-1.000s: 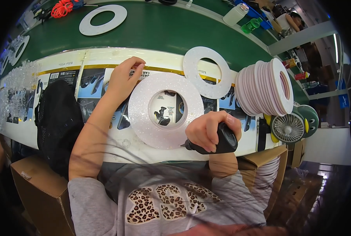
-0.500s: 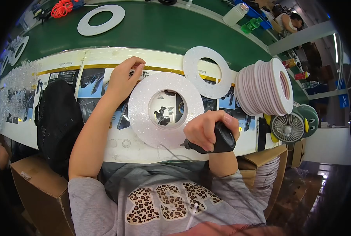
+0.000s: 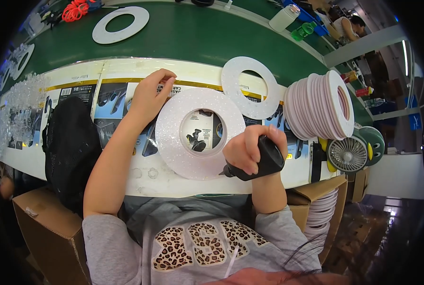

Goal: Apply adhesive gaskets to circular plastic light fixture components on an assembly line.

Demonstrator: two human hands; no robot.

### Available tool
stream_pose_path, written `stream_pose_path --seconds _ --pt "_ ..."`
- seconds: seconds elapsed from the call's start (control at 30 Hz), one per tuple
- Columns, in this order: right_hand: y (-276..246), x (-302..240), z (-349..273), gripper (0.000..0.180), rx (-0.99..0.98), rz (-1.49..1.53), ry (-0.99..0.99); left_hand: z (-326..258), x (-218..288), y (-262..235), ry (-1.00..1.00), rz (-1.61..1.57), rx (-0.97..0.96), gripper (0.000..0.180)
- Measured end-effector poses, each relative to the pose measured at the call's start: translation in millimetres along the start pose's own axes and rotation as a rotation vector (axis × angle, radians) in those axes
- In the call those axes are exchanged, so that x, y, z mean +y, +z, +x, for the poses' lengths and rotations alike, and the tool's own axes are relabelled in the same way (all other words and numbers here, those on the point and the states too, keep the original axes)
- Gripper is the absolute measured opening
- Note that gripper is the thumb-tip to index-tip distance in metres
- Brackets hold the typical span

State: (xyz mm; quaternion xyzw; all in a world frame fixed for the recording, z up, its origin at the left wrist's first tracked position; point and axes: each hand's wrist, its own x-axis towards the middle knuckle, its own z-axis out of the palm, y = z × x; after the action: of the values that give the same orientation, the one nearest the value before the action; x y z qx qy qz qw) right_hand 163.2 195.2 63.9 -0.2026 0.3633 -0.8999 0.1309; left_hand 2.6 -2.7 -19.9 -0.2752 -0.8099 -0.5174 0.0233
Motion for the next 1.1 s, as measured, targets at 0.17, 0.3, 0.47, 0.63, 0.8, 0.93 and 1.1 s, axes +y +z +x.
stream_pose_path --seconds 0.17,0.3,0.47,0.63,0.8,0.93,1.1 --pt "-10.6 -2.1 8.8 0.050 0.045 0.160 -0.084 -0.5 -5.9 1.0 0.025 0.004 0.039 0.017" --pt "-11.4 -2.3 9.1 0.045 0.211 0.176 -0.105 -0.2 -3.4 1.1 0.027 -0.012 0.031 0.017" --pt "-9.2 3.6 8.3 0.049 0.305 0.141 -0.072 -1.3 -1.8 1.3 0.042 -0.007 0.033 0.017" --pt "-4.3 8.7 7.9 0.063 0.467 0.075 -0.110 -2.6 -1.2 -1.3 0.016 -0.010 0.018 0.017" --pt "-17.4 14.5 2.9 0.058 0.456 0.100 -0.182 -0.3 -0.1 -0.8 -0.010 0.012 -0.005 0.017" --pt "-12.3 13.7 8.0 0.049 0.474 0.203 -0.155 -0.1 -4.9 0.4 0.012 -0.003 0.017 0.017" --pt "-4.7 12.1 16.2 0.049 0.494 0.078 -0.069 1.4 -0.2 -0.8 0.026 -0.015 0.034 0.018"
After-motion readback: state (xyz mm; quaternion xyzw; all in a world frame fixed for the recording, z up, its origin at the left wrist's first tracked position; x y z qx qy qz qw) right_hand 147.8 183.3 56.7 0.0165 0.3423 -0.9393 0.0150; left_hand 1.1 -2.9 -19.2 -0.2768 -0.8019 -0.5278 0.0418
